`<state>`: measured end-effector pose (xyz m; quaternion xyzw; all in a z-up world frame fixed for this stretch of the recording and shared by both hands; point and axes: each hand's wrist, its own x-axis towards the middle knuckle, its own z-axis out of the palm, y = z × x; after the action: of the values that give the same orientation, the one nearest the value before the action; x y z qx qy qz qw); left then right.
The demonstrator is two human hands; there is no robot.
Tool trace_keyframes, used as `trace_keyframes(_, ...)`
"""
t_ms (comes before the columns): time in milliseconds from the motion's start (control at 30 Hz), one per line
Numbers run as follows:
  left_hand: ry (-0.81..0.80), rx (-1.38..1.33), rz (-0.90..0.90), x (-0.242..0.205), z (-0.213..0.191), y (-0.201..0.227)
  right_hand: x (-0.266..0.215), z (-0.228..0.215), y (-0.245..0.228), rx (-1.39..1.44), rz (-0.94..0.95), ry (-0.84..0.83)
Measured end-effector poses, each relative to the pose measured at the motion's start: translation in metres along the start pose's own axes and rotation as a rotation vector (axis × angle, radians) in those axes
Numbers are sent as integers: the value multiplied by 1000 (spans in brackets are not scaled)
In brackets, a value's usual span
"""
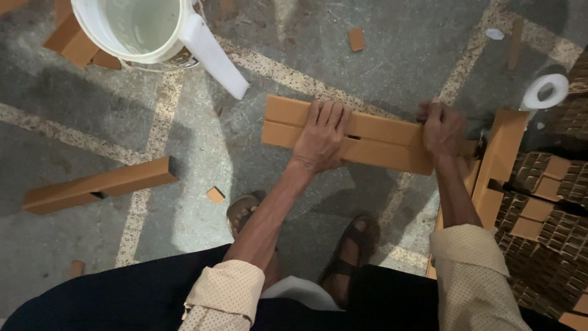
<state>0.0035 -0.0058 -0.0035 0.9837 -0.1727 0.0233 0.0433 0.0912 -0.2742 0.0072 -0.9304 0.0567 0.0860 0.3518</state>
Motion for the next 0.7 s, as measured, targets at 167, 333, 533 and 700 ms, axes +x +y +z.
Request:
trace_keyframes(167,-29,-37,1,1,-3,-1,1,1,1,55,21,3)
trace_keyframes(333,18,-38,-7,2,-7,-2,3,2,8,40,-16,3)
trace_keyframes(533,13,-16,-13,1,-8,-1,3,4,10,68,-6,11)
trace_keyframes(700,37,-33,-14,1,-7,-1,4,4,14,65,-1,6)
